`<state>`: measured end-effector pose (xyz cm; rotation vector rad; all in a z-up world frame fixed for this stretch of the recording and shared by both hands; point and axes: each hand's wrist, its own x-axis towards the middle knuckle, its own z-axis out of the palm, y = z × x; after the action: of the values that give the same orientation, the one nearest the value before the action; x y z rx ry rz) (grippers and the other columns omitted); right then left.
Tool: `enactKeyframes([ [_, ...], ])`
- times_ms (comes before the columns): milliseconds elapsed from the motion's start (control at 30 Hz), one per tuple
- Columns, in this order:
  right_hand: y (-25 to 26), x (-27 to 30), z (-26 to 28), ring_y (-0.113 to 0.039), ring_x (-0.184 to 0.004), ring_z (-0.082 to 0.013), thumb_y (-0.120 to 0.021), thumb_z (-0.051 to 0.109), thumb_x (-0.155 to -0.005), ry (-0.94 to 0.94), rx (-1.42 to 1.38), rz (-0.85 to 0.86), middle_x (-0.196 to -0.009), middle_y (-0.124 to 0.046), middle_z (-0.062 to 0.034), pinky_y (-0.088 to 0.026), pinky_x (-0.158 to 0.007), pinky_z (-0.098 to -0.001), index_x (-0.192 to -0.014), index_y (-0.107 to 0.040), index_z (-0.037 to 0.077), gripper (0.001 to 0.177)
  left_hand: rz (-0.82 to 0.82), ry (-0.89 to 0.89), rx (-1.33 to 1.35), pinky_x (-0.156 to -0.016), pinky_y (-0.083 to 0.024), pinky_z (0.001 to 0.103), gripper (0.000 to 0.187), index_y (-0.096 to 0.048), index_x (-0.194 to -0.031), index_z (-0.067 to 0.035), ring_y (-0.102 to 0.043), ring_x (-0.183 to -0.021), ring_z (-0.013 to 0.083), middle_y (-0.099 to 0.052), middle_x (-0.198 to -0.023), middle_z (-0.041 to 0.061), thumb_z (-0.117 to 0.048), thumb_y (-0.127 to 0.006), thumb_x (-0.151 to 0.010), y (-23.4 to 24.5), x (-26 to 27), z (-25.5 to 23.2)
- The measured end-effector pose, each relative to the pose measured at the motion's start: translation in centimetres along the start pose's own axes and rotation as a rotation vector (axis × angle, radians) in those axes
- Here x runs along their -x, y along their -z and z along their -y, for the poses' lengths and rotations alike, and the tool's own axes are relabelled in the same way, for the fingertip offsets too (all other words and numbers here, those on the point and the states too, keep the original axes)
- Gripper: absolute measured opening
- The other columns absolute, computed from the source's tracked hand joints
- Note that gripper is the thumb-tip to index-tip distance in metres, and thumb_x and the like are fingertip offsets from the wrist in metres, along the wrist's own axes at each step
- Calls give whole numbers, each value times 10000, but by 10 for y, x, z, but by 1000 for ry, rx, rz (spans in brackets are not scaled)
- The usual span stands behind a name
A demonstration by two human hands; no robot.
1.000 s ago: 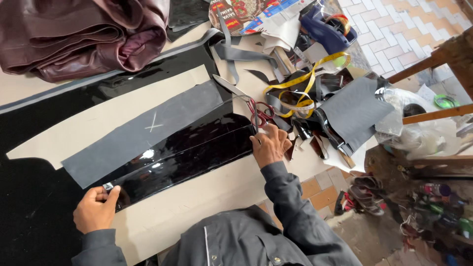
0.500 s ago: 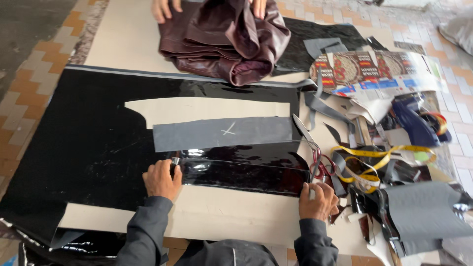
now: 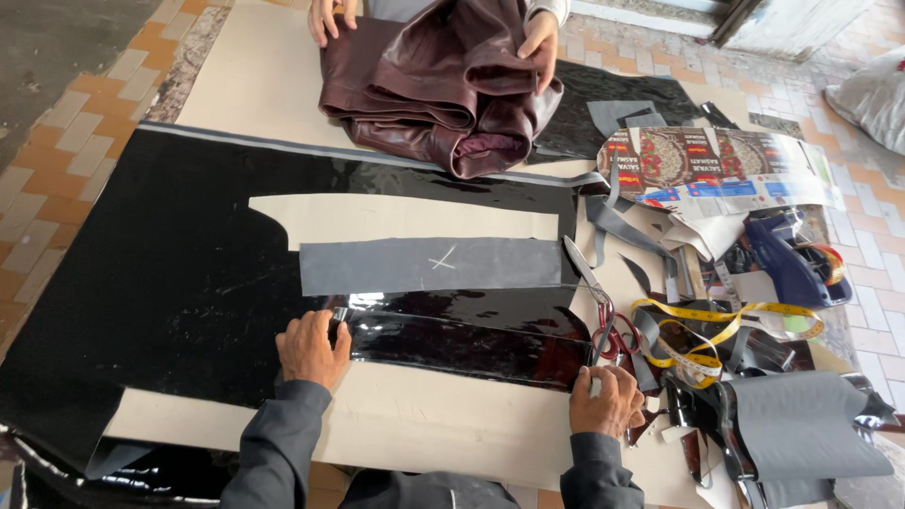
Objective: The person uses scissors to cut a black glossy sheet on a workbench. They repeatedly position, trim, and remove strips of the material, smoothing the surface between cuts. The person also handles a gray backing sheet and a small white block, placing them on the work area.
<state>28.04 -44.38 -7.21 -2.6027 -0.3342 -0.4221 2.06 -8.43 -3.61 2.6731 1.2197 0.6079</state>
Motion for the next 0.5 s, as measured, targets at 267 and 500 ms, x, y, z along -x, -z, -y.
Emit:
enactKeyframes([
  [267,4,-8,4,-609,-1040,-305,-802,279,-802,151,-34,-193,-1062,-670,-22,-440,-883,-492,-847,-714,191,133,-20,-7,0,-740,-517,551,228,-716,-963,-93,-683,-871,372,-717,-905,115,-304,-672,-888,43,-7,-22],
  [500,7,-5,6,-582,-1037,-296,-797,276,-794,89,-106,-167,-1074,-638,-39,-399,-823,-506,-849,-706,175,147,154,-151,-64,-746,-542,520,222,-727,-931,-114,-700,-852,370,-715,-857,131,-328,-673,-922,14,-17,-94],
])
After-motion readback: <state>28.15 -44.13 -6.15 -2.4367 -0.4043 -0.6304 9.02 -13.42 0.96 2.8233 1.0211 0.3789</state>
